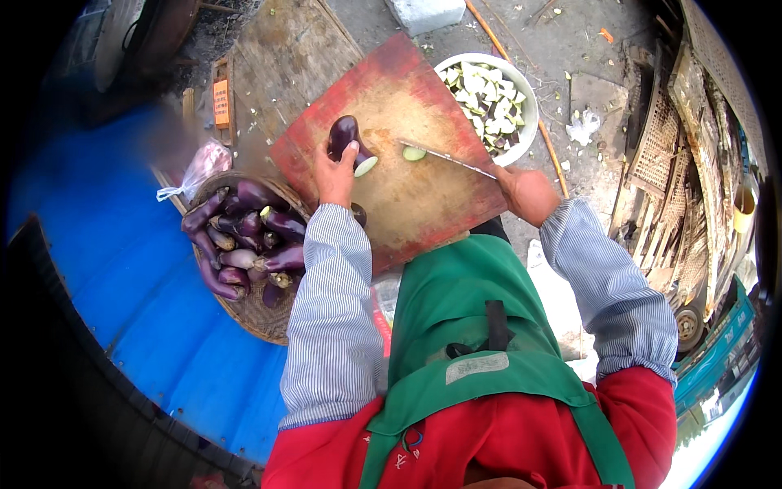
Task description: The person repeatedly selects eggplants from a basket, places them on a cutting board, and uses a cleaver to slice them into small cubes. The cut pieces are transferred into a white bowl. The process continues with multiple eggplants until the bowl is filled.
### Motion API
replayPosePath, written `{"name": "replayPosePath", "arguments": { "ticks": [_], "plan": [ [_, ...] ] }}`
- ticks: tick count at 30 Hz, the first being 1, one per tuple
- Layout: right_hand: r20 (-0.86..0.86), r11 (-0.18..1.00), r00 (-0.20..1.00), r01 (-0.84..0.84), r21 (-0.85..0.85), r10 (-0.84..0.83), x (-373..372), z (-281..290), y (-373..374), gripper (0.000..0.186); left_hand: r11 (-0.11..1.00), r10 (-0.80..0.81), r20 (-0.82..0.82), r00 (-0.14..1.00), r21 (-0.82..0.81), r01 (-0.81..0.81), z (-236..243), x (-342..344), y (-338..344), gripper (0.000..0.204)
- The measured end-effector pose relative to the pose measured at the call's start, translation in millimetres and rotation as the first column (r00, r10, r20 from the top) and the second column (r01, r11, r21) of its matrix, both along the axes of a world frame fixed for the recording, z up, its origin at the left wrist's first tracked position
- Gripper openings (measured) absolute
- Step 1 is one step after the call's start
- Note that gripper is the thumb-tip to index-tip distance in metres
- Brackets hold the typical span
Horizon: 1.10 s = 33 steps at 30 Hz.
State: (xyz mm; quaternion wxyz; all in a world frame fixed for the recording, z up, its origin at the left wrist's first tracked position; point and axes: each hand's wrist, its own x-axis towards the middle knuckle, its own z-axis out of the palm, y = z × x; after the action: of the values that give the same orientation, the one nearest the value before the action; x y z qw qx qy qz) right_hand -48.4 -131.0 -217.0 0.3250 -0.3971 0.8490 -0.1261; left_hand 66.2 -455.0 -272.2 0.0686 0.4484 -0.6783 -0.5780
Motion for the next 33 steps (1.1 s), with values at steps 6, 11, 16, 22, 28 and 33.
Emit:
{"name": "replayPosePath", "arguments": {
  "ticks": [6,11,16,22,28,33],
  "plan": [
    [0.297,0.979,0.933,-0.202,-0.033,0.202,34.8,37.8,44.4,0.028,0.572,-0.579,0.141,0.803,-0.632,0.523,28.8,-9.9,41.6,0.060],
    [0.351,0.903,0.834,0.414,0.114,-0.427,51.4,62.8,60.2,0.025,0.493,-0.539,0.185,0.821,-0.722,0.486,16.6,18.3,79.5,0.041],
    [0.137,0.958,0.955,0.275,-0.079,-0.263,36.1,58.1,-6.8,0.029,0.798,-0.268,0.000,0.964,-0.561,0.221,3.9,23.5,90.2,0.040],
    [0.033,0.999,0.999,-0.008,-0.039,0.009,18.5,65.5,-43.2,0.038,0.823,-0.231,0.004,0.973,-0.532,0.197,1.6,28.5,86.2,0.044],
    [0.032,1.000,0.999,-0.020,0.021,0.019,29.5,65.1,-53.0,0.036,0.804,-0.253,0.001,0.968,-0.557,0.211,-2.0,27.2,84.6,0.047],
    [0.020,0.996,0.999,-0.027,0.081,0.026,35.0,60.7,-79.0,0.030,0.818,-0.237,-0.017,0.971,-0.543,0.190,-10.3,28.8,83.7,0.046]
  ]
}}
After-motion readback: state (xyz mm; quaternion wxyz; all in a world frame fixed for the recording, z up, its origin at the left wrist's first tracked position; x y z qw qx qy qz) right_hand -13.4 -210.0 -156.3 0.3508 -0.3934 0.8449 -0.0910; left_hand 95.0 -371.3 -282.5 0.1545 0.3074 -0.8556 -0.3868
